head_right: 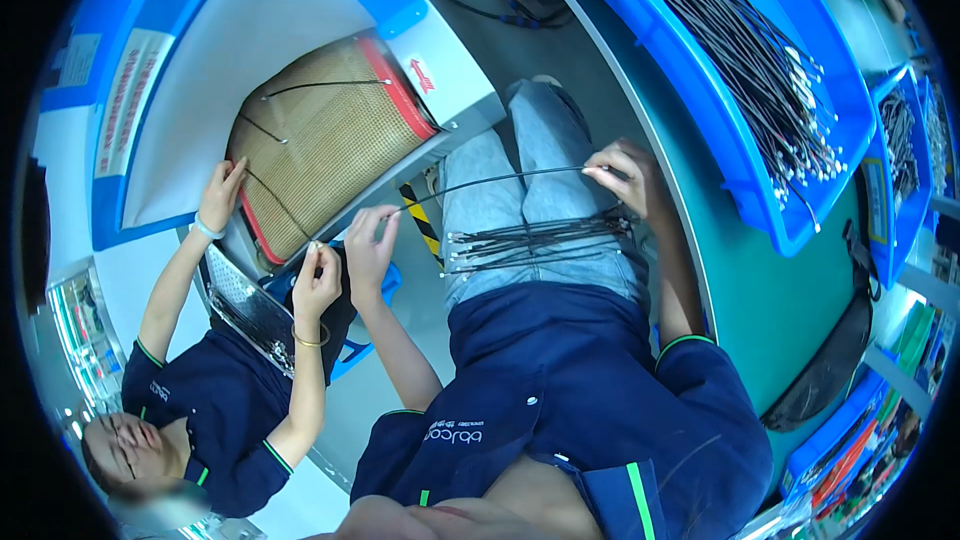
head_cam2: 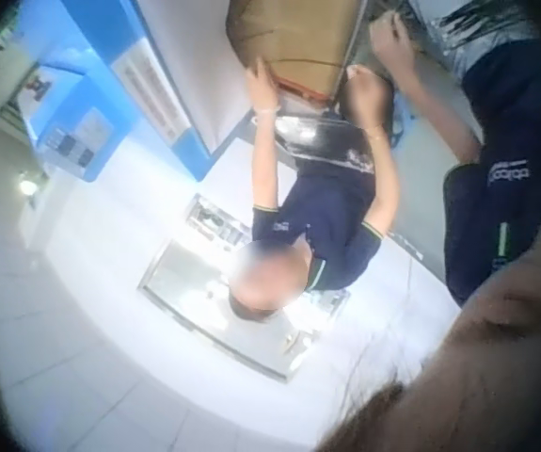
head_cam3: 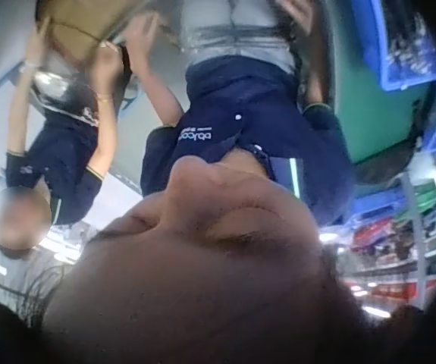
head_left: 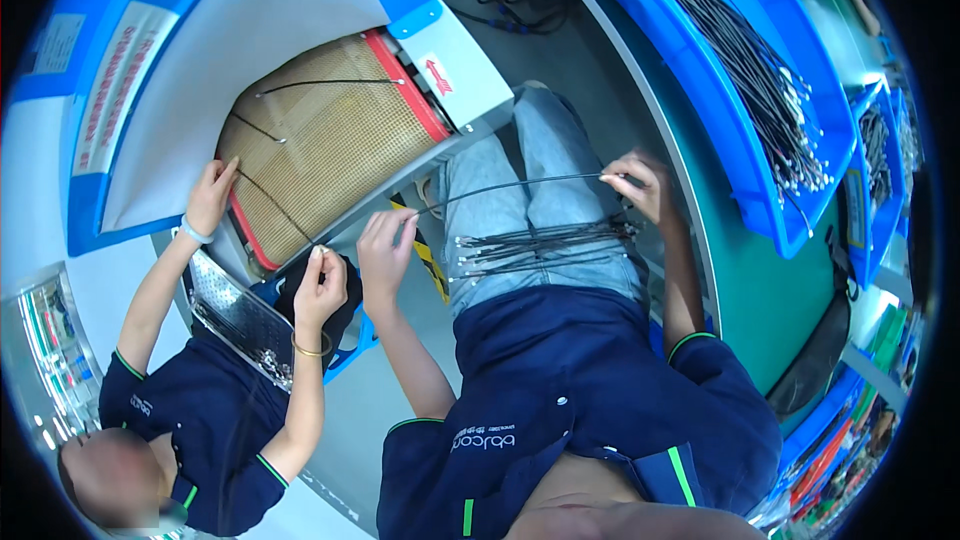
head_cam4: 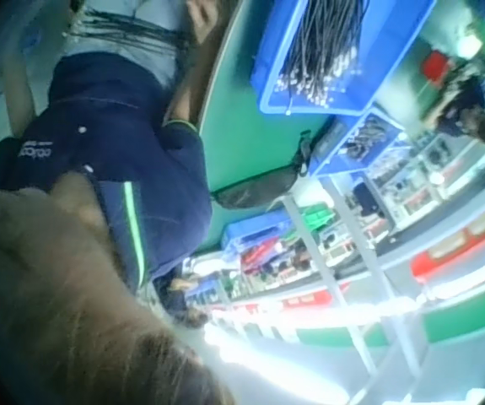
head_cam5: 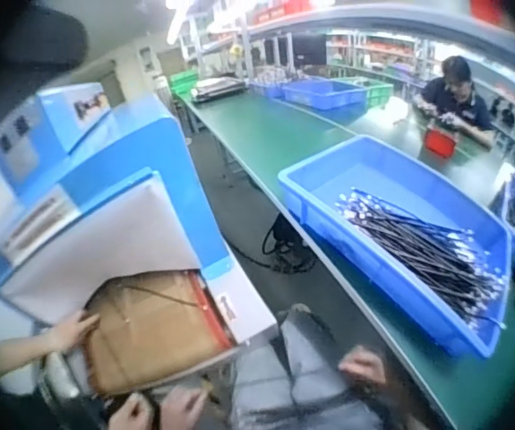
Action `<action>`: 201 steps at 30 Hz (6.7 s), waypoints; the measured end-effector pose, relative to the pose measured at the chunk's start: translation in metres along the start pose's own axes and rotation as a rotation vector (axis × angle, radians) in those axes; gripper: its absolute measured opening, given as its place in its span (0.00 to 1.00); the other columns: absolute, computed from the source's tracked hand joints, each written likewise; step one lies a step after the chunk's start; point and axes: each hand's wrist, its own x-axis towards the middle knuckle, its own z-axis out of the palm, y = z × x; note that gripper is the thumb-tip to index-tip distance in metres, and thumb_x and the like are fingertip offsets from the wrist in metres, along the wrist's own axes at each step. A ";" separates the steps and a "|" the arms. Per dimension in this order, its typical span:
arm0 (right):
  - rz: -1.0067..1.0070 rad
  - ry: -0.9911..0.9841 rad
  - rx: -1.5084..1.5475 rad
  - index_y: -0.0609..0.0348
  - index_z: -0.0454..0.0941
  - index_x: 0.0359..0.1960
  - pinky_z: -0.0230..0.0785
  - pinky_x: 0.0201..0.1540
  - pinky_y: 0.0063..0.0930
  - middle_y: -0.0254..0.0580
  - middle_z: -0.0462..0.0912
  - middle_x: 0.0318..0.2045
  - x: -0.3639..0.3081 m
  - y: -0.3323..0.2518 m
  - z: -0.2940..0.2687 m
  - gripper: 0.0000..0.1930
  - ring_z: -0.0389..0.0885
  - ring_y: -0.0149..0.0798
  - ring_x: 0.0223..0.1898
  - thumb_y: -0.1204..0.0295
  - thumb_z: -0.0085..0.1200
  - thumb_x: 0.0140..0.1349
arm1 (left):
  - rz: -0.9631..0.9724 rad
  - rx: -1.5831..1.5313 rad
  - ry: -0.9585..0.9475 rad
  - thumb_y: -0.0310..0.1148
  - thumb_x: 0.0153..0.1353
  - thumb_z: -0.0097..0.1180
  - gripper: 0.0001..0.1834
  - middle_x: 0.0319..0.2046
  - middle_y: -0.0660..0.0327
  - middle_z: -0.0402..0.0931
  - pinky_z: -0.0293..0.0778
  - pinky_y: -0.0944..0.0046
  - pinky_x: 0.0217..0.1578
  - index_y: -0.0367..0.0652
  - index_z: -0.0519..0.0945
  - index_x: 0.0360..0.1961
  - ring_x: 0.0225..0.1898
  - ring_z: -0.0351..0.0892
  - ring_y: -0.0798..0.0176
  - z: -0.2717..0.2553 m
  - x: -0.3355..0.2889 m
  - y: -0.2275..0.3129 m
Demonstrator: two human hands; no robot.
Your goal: The person repeatedly picks up black cables from a blue bin, manipulates them with both hands, and places them onto a perforated tray. Another person is visible in the background working on a separate task.
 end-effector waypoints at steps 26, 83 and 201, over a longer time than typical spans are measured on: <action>-0.208 0.260 -0.076 0.55 0.80 0.28 0.66 0.50 0.38 0.34 0.76 0.30 0.124 -0.072 0.167 0.07 0.74 0.40 0.40 0.72 0.65 0.46 | -0.058 0.197 -0.091 0.30 0.56 0.58 0.08 0.36 0.56 0.77 0.72 0.61 0.39 0.38 0.80 0.35 0.37 0.78 0.56 -0.119 0.163 -0.155; 0.169 -0.396 0.054 0.62 0.81 0.33 0.72 0.39 0.33 0.45 0.81 0.32 -0.005 -0.023 0.065 0.07 0.80 0.46 0.35 0.71 0.58 0.57 | -0.105 -0.064 -0.101 0.28 0.58 0.58 0.15 0.43 0.53 0.75 0.70 0.57 0.46 0.40 0.76 0.47 0.46 0.74 0.52 0.068 -0.036 0.019; -0.293 -0.157 -0.045 0.58 0.78 0.26 0.70 0.31 0.30 0.35 0.76 0.23 0.043 -0.034 0.051 0.06 0.76 0.37 0.27 0.73 0.63 0.49 | -0.142 0.005 0.003 0.22 0.51 0.61 0.05 0.28 0.56 0.79 0.73 0.66 0.36 0.36 0.80 0.31 0.32 0.80 0.61 -0.052 0.026 -0.057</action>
